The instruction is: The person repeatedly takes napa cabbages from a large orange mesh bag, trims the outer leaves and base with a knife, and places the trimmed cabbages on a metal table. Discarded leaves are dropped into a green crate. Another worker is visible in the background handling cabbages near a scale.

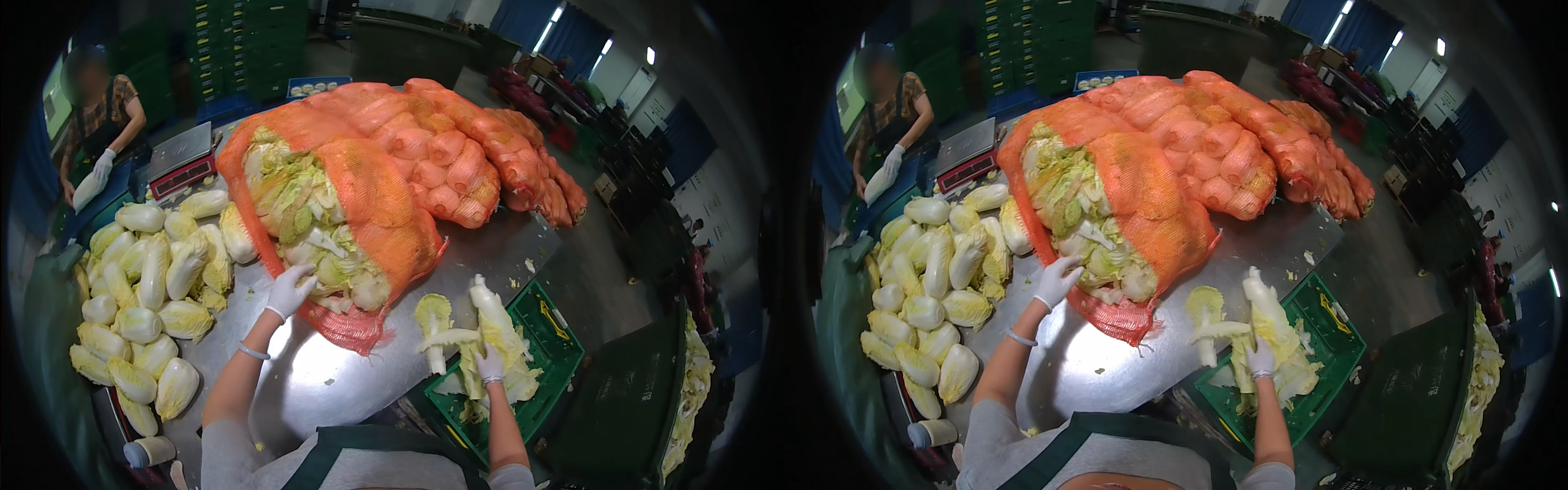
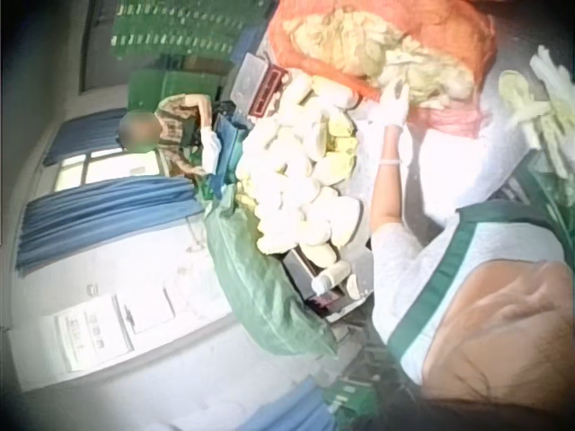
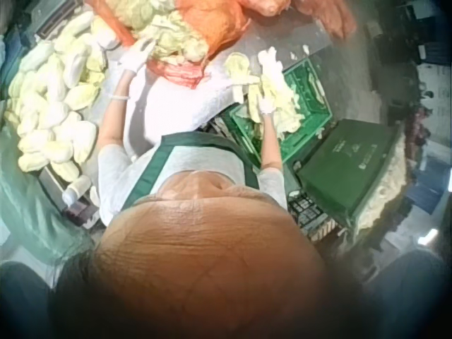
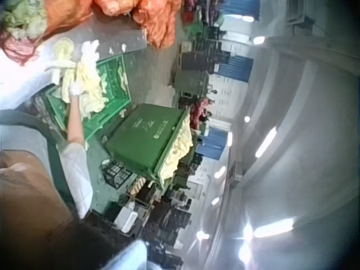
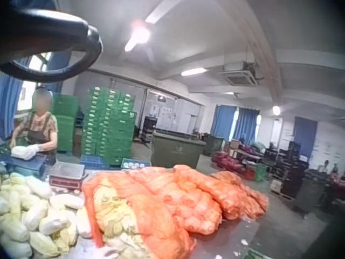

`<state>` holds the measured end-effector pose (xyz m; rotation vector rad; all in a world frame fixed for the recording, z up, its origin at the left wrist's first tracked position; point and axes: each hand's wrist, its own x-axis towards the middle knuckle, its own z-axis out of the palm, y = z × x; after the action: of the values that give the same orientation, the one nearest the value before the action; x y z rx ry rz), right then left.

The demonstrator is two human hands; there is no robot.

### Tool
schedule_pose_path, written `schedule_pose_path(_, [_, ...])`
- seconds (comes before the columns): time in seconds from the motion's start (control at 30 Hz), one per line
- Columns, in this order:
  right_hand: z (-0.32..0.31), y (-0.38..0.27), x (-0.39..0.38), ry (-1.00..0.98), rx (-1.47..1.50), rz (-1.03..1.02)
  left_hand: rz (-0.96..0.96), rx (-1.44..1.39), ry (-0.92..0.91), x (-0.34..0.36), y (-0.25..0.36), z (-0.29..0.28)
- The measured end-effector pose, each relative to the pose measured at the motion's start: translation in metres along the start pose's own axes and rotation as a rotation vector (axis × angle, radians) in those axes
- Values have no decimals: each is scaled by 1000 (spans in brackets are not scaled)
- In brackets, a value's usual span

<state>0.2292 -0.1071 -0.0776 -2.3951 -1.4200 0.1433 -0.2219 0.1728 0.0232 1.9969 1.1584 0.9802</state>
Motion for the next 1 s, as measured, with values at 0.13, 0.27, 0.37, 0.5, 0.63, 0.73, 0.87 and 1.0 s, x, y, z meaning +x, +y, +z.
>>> schedule_pose_path(0.13, [-66,-35,45,95,494,124,-50,-58,-93,13,9,38])
schedule_pose_path(0.27, [-71,-91,70,93,690,-181,-395,-433,-122,63,2,92])
schedule_pose_path(0.37, [-59,-106,73,-368,932,109,-686,-667,-198,95,40,108])
schedule_pose_path(0.5, [-64,-127,107,-379,1235,98,-406,-523,-68,115,42,116])
schedule_pose_path(0.63, [-80,-128,129,-143,616,-195,-157,-449,-157,144,114,97])
schedule_pose_path(0.73, [-106,-144,151,104,188,-513,-5,-182,-194,170,134,85])
schedule_pose_path(0.87, [-119,-188,184,-121,-5,-731,66,-24,-215,189,137,82])
schedule_pose_path(1.0, [-89,-214,227,-78,4,-912,-66,-257,-249,196,141,91])
